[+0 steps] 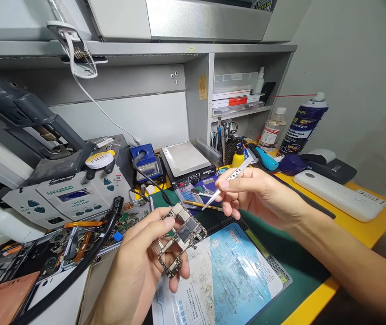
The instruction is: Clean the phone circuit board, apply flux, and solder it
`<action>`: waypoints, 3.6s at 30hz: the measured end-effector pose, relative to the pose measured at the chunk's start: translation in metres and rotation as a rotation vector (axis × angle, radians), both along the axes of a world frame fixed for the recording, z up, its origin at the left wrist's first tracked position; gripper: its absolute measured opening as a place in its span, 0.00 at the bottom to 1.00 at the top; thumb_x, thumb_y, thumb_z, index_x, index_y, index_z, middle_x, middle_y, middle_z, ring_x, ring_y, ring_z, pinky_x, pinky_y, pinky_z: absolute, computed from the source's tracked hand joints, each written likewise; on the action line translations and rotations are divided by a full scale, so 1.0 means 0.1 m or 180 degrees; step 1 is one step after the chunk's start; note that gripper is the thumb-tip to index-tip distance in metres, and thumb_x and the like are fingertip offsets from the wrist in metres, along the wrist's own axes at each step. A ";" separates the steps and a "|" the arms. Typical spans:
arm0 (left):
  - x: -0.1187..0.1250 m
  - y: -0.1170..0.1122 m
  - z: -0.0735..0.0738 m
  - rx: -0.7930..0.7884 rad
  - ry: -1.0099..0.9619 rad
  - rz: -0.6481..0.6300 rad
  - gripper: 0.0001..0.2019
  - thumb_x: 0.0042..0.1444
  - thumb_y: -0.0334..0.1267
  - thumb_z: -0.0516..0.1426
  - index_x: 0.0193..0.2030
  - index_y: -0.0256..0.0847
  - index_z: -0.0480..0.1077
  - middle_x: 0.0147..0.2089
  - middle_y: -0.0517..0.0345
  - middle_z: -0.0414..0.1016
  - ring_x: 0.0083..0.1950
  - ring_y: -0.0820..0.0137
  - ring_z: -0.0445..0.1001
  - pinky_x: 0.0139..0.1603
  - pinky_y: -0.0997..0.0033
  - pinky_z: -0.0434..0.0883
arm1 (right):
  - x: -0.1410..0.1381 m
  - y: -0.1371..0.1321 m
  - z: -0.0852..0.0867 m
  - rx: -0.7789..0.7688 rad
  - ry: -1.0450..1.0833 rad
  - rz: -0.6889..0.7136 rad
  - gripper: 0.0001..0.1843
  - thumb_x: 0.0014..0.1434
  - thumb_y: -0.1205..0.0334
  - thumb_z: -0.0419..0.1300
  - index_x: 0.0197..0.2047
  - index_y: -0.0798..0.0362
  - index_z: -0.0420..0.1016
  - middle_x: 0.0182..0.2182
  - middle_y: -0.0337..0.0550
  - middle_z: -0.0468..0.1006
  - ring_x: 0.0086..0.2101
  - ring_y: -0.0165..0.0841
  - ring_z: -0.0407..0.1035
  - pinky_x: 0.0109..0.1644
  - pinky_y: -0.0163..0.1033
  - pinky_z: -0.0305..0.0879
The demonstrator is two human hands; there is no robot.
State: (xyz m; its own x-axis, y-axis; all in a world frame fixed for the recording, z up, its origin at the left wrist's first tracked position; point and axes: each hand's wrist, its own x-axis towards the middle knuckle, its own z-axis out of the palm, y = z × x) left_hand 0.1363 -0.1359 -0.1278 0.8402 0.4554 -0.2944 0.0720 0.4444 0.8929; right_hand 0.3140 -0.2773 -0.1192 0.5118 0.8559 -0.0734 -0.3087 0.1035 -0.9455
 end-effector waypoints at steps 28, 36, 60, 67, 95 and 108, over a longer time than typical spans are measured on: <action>-0.03 0.16 -0.04 -0.0360 0.0296 -0.0169 0.19 0.51 0.37 0.68 0.50 0.39 0.76 0.34 0.59 0.77 0.14 0.87 0.60 0.16 0.85 0.50 | -0.27 -0.02 -0.08 0.0486 0.0235 0.0353 0.15 0.61 0.61 0.72 0.30 0.55 0.71 0.25 0.41 0.81 0.22 0.33 0.78 0.25 0.33 0.75; -0.03 0.08 -0.02 0.0254 0.0224 -0.0386 0.24 0.52 0.40 0.71 0.54 0.40 0.72 0.33 0.63 0.71 0.19 0.84 0.63 0.15 0.86 0.53 | -0.27 -0.02 -0.06 0.0361 0.0241 0.0128 0.16 0.56 0.61 0.74 0.27 0.55 0.70 0.20 0.41 0.80 0.19 0.32 0.76 0.24 0.33 0.72; -0.04 0.04 -0.10 0.1352 0.0201 -0.0146 0.19 0.60 0.48 0.66 0.52 0.39 0.72 0.19 0.65 0.69 0.18 0.78 0.62 0.16 0.83 0.57 | -0.34 0.04 -0.17 -0.0747 -0.0364 0.0717 0.24 0.62 0.39 0.66 0.33 0.51 0.68 0.20 0.26 0.53 0.17 0.24 0.50 0.17 0.32 0.56; -0.03 -0.05 -0.09 0.1387 0.0187 0.0122 0.16 0.63 0.49 0.62 0.51 0.42 0.71 0.19 0.65 0.73 0.19 0.77 0.64 0.19 0.82 0.60 | -0.35 -0.01 -0.13 -0.0894 -0.1141 0.0799 0.14 0.62 0.59 0.70 0.35 0.52 0.68 0.24 0.29 0.59 0.25 0.26 0.50 0.27 0.34 0.48; -0.08 -0.06 -0.19 0.2119 0.0222 0.0119 0.21 0.63 0.47 0.60 0.61 0.46 0.70 0.34 0.59 0.79 0.30 0.70 0.78 0.29 0.72 0.75 | -0.31 0.00 -0.13 -0.0623 -0.1347 0.0857 0.19 0.67 0.57 0.66 0.30 0.52 0.62 0.24 0.29 0.55 0.25 0.26 0.48 0.27 0.35 0.46; -0.05 0.20 -0.30 0.5258 -0.0337 -0.0199 0.24 0.59 0.42 0.64 0.61 0.47 0.68 0.52 0.57 0.75 0.49 0.65 0.80 0.47 0.67 0.77 | -0.10 -0.01 -0.10 -0.1153 -0.1590 0.1190 0.22 0.66 0.47 0.64 0.29 0.51 0.63 0.22 0.28 0.52 0.23 0.25 0.46 0.25 0.36 0.41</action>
